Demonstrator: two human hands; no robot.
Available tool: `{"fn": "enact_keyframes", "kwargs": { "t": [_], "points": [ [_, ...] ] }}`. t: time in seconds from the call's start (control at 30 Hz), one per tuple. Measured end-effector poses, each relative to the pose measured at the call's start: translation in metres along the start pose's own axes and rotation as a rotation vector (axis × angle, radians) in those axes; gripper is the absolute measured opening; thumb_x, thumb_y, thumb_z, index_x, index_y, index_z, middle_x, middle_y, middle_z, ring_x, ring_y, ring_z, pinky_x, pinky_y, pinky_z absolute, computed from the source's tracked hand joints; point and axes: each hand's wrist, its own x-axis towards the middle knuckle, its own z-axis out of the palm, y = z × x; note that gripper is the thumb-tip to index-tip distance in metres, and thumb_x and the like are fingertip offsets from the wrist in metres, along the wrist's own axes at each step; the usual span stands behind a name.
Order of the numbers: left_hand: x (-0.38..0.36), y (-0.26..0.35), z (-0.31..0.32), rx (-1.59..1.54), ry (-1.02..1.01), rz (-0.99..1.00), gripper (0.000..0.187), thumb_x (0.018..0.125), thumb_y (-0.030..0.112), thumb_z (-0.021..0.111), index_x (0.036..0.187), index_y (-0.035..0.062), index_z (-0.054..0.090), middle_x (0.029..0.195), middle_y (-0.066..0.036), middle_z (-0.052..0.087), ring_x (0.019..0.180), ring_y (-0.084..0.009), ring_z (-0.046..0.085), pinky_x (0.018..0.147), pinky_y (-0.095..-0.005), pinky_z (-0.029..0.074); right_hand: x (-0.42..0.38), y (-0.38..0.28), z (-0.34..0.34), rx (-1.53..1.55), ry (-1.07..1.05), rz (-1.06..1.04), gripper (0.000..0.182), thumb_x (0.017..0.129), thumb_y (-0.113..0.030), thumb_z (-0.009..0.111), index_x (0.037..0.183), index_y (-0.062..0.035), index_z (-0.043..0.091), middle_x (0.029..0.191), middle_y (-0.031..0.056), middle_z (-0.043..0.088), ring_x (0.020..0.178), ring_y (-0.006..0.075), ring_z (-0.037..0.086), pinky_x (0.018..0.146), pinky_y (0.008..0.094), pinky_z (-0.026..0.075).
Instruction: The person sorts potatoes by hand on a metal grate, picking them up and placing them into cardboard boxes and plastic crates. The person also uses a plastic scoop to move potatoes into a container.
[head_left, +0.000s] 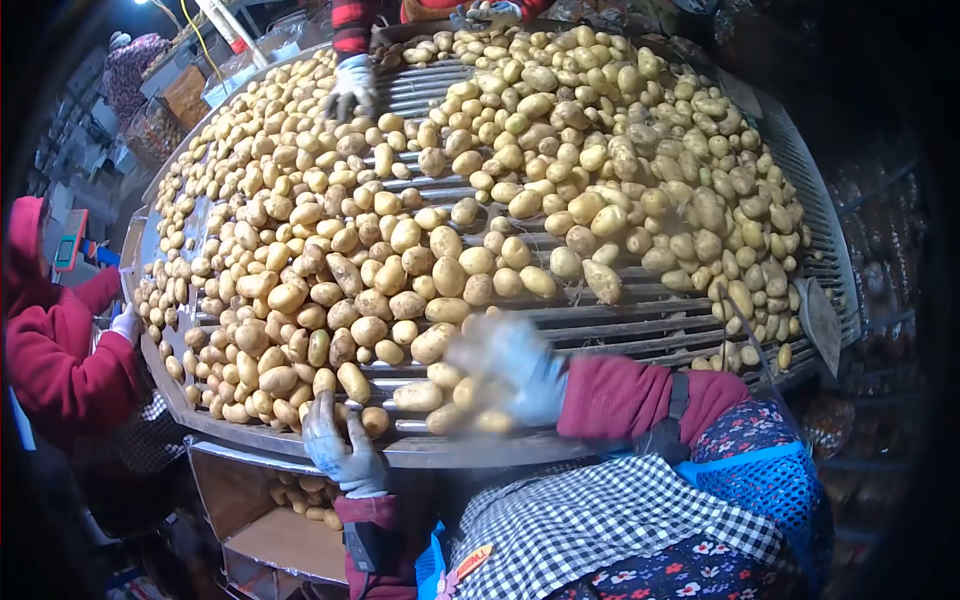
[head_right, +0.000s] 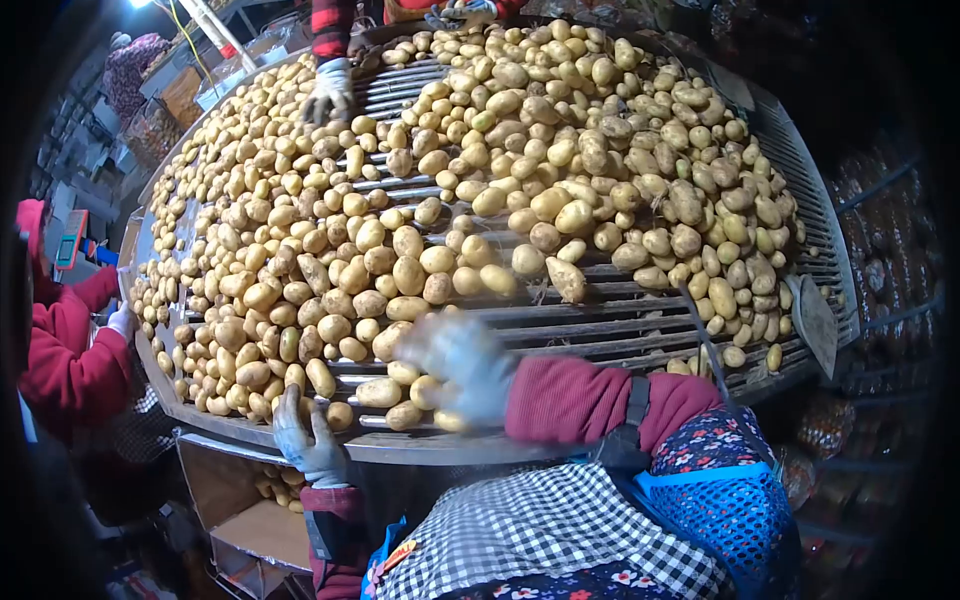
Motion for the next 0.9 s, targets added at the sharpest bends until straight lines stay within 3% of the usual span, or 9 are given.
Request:
{"fn": "enact_keyframes", "kwargs": {
  "t": [0.07, 0.17, 0.27, 0.4, 0.53, 0.6, 0.73, 0.77, 0.9],
  "points": [
    [0.000, -0.002, 0.003, -0.029, 0.030, 0.022, 0.041, 0.088, 0.011, 0.065, 0.128, 0.0020, 0.063, 0.126, -0.017, 0.065, 0.118, -0.0363, 0.058, 0.105, -0.0476, 0.042, 0.000, 0.034, -0.016, 0.004, 0.539, 0.086, 0.053, 0.089, -0.035, 0.067, 0.136, -0.0134, 0.058, 0.145, 0.0147, 0.050, 0.140, 0.0357, 0.039, 0.117, 0.0543, 0.028],
    [0.000, -0.001, 0.002, -0.034, 0.025, -0.004, 0.039, 0.088, 0.010, 0.066, 0.126, 0.0019, 0.065, 0.123, -0.016, 0.066, 0.115, -0.0359, 0.059, 0.103, -0.0472, 0.043, 0.026, 0.040, -0.047, -0.293, 0.212, 0.215, 0.049, 0.090, -0.036, 0.064, 0.133, -0.0135, 0.060, 0.152, 0.0132, 0.042, 0.145, 0.0358, 0.032, 0.120, 0.0536, 0.021],
    [0.000, -0.004, 0.001, -0.047, 0.013, -0.006, 0.037, 0.089, 0.011, 0.065, 0.125, 0.0020, 0.064, 0.124, -0.017, 0.065, 0.116, -0.0358, 0.058, 0.104, -0.0473, 0.042, 0.064, 0.046, -0.039, -0.421, 0.079, 0.114, 0.044, 0.086, -0.038, 0.065, 0.123, -0.0131, 0.066, 0.153, 0.0146, 0.040, 0.146, 0.0383, 0.029, 0.118, 0.0570, 0.022],
    [-0.001, -0.005, 0.002, -0.020, 0.021, 0.007, 0.038, 0.091, 0.014, 0.062, 0.127, 0.0026, 0.063, 0.125, -0.017, 0.065, 0.118, -0.0365, 0.058, 0.106, -0.0476, 0.041, 0.096, 0.034, -0.062, -0.504, -0.157, 0.079, 0.048, 0.091, -0.039, 0.062, 0.132, -0.0136, 0.063, 0.156, 0.0152, 0.036, 0.149, 0.0358, 0.024, 0.120, 0.0538, 0.017],
    [0.002, 0.001, 0.000, 0.003, 0.027, 0.000, 0.037, 0.090, 0.013, 0.062, 0.125, 0.0015, 0.064, 0.122, -0.018, 0.065, 0.115, -0.0372, 0.059, 0.104, -0.0484, 0.042, 0.117, 0.024, -0.053, -0.589, -0.207, 0.091, 0.051, 0.089, -0.041, 0.065, 0.130, -0.0091, 0.064, 0.154, 0.0169, 0.039, 0.148, 0.0362, 0.025, 0.119, 0.0520, 0.019],
    [0.005, 0.002, -0.001, -0.011, 0.043, 0.030, 0.036, 0.089, 0.011, 0.062, 0.123, 0.0011, 0.065, 0.118, -0.018, 0.066, 0.112, -0.0374, 0.060, 0.101, -0.0490, 0.044, 0.100, 0.056, -0.009, -0.420, 0.241, -0.129, 0.049, 0.078, -0.035, 0.074, 0.115, -0.0027, 0.067, 0.150, 0.0203, 0.041, 0.146, 0.0387, 0.028, 0.119, 0.0541, 0.022],
    [0.007, -0.002, -0.005, -0.033, -0.010, 0.010, 0.041, 0.084, 0.011, 0.065, 0.123, 0.0018, 0.064, 0.119, -0.017, 0.065, 0.114, -0.0366, 0.059, 0.105, -0.0491, 0.042, 0.083, 0.050, -0.031, -0.289, 0.090, -0.045, 0.047, 0.072, -0.031, 0.079, 0.111, -0.0071, 0.068, 0.151, 0.0196, 0.039, 0.144, 0.0401, 0.029, 0.117, 0.0544, 0.025],
    [0.008, 0.003, -0.006, -0.039, -0.018, -0.001, 0.042, 0.083, 0.012, 0.065, 0.124, 0.0021, 0.064, 0.120, -0.017, 0.065, 0.115, -0.0366, 0.059, 0.105, -0.0493, 0.041, 0.083, 0.049, -0.041, -0.296, -0.053, 0.037, 0.047, 0.077, -0.029, 0.074, 0.118, -0.0072, 0.066, 0.155, 0.0163, 0.034, 0.148, 0.0382, 0.021, 0.120, 0.0550, 0.017],
    [0.009, -0.002, -0.006, -0.061, -0.052, 0.009, 0.048, 0.082, 0.013, 0.067, 0.129, 0.0027, 0.061, 0.123, -0.017, 0.064, 0.118, -0.0368, 0.057, 0.107, -0.0504, 0.040, 0.082, 0.049, -0.035, -0.277, 0.032, 0.055, 0.044, 0.076, -0.026, 0.074, 0.115, -0.0086, 0.066, 0.152, 0.0129, 0.039, 0.145, 0.0384, 0.026, 0.119, 0.0546, 0.021]
  ]
}}
